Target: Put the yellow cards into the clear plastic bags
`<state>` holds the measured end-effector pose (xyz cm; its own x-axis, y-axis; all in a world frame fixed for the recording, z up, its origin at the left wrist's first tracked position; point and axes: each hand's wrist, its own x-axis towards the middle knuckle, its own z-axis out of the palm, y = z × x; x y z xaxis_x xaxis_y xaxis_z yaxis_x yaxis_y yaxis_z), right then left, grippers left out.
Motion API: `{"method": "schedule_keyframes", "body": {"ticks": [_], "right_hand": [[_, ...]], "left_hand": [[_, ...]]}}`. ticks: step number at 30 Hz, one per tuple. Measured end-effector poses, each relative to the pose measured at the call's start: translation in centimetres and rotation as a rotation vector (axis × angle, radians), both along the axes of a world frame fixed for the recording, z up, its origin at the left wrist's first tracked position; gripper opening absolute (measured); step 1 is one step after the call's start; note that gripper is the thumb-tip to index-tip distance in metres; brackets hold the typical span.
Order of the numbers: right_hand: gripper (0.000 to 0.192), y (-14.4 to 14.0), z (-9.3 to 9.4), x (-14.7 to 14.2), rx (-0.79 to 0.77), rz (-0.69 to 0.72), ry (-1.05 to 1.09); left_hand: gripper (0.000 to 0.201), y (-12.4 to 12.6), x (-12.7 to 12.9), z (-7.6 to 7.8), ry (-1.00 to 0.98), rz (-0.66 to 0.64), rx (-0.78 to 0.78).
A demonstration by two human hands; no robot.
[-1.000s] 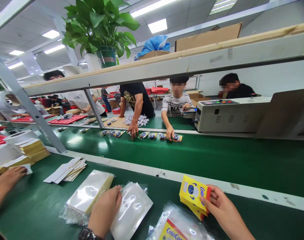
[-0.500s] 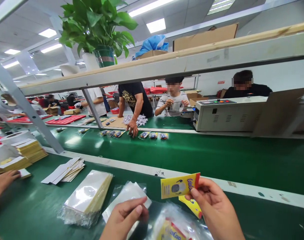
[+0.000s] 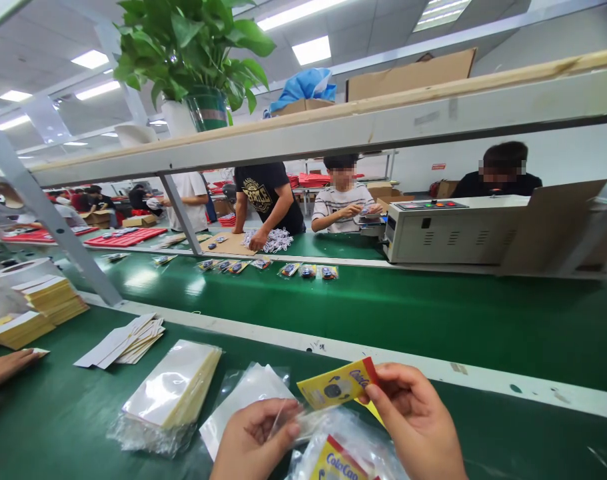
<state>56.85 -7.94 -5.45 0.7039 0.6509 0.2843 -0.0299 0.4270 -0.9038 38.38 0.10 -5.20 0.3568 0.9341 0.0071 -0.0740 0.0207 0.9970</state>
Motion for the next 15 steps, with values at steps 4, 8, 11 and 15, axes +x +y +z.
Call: {"method": "schedule_keyframes", "body": {"ticks": [4, 8, 11, 15], "right_hand": [[0.008, 0.2, -1.3, 1.3, 0.039, 0.027, -0.324], [0.023, 0.3, -0.9, 2.3, 0.133, 0.115, -0.725], [0.027, 0.4, 0.2, 2.1, 0.114, 0.206, -0.926], [0.023, 0.5, 1.4, 0.9, -0.121, 0.423, -1.214]], "left_hand": [[0.035, -0.1, -0.1, -0.1, -0.040, 0.004, 0.003], [0.037, -0.1, -0.3, 0.0, -0.017, 0.007, 0.009], [0.035, -0.3, -0.2, 0.1, -0.004, -0.020, 0.025], [0.034, -0.6, -0.2, -0.6, 0.052, -0.095, 0.064]]}}
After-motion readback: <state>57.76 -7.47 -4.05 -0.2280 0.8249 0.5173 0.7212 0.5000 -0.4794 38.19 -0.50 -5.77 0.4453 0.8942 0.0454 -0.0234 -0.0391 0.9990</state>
